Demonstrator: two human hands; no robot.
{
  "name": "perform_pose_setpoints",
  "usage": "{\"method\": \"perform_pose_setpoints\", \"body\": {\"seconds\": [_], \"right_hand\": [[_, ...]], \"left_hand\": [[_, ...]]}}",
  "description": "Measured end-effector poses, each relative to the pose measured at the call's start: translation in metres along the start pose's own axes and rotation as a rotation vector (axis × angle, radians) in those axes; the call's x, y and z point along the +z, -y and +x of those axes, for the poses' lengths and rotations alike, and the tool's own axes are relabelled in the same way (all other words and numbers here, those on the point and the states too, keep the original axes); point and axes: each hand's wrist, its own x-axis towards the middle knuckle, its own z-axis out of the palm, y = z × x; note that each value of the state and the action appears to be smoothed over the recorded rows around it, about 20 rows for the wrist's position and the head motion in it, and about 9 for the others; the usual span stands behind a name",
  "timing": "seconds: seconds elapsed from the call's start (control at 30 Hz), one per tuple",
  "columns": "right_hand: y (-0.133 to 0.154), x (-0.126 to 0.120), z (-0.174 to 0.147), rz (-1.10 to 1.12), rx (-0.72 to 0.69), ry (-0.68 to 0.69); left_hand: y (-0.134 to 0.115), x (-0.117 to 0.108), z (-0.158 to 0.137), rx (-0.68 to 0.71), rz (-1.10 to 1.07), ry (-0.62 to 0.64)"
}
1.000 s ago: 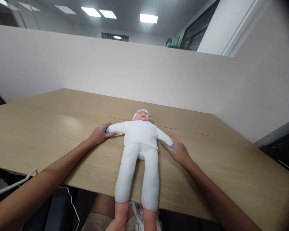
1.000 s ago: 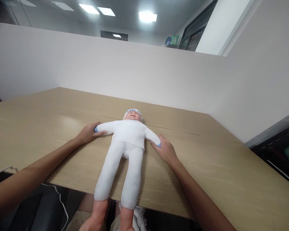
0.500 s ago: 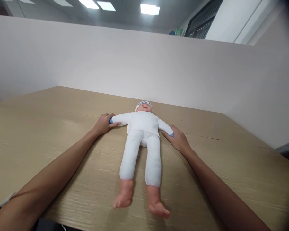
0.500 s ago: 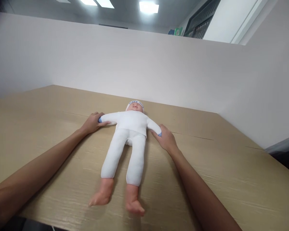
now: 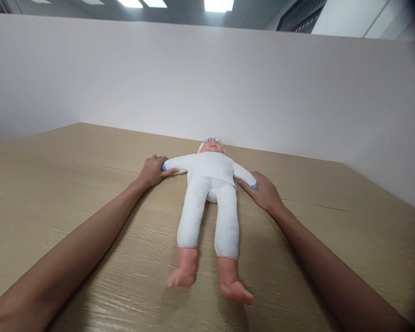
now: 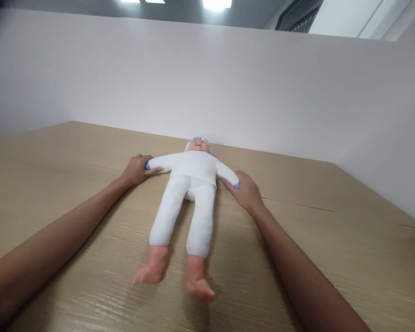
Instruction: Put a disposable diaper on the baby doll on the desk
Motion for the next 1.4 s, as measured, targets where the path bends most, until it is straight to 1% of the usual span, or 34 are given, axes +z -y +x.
{"method": "perform_pose_setpoints", "body": {"seconds": [0.1, 0.17, 0.27, 0.37, 0.47, 0.57, 0.8, 0.93, 1.1, 1.2, 1.27, 1.33, 1.4], "right_hand": [[-0.008, -0.001, 0.0, 0.079, -0.035, 0.0], [-0.015, -0.006, -0.002, 0.165, -0.03, 0.021], [-0.026, -0.016, -0.005, 0.282, 0.045, 0.067], [-0.033, -0.024, -0.008, 0.38, 0.1, 0.108], [-0.034, -0.026, -0.008, 0.434, 0.135, 0.147], [-0.032, -0.025, -0.007, 0.446, 0.158, 0.137], [-0.036, -0.02, -0.007, 0.463, 0.128, 0.099], [-0.039, -0.014, -0.006, 0.506, 0.145, -0.017], [-0.04, -0.011, -0.015, 0.48, 0.252, -0.257], [-0.036, -0.015, -0.027, 0.445, 0.351, -0.406], [-0.032, -0.018, -0.038, 0.428, 0.424, -0.48], [-0.025, -0.022, -0.051, 0.419, 0.494, -0.527], [-0.016, -0.026, -0.067, 0.422, 0.545, -0.543]], "left_hand": [[0.003, 0.0, 0.001, -0.031, -0.072, -0.009], [0.005, -0.003, 0.0, -0.092, -0.176, -0.021], [0.007, -0.009, -0.002, -0.211, -0.421, -0.027], [0.007, -0.011, -0.004, -0.265, -0.575, -0.031], [0.007, -0.01, -0.004, -0.28, -0.576, -0.032], [0.009, -0.008, -0.004, -0.283, -0.572, -0.038], [0.015, -0.004, -0.004, -0.266, -0.536, -0.056], [0.016, -0.003, -0.006, -0.276, -0.554, -0.092], [0.011, -0.006, -0.019, -0.301, -0.581, -0.146], [0.006, -0.01, -0.032, -0.309, -0.586, -0.181], [0.001, -0.014, -0.043, -0.323, -0.586, -0.194], [-0.005, -0.019, -0.056, -0.346, -0.58, -0.211], [-0.013, -0.024, -0.07, -0.367, -0.573, -0.23]]}}
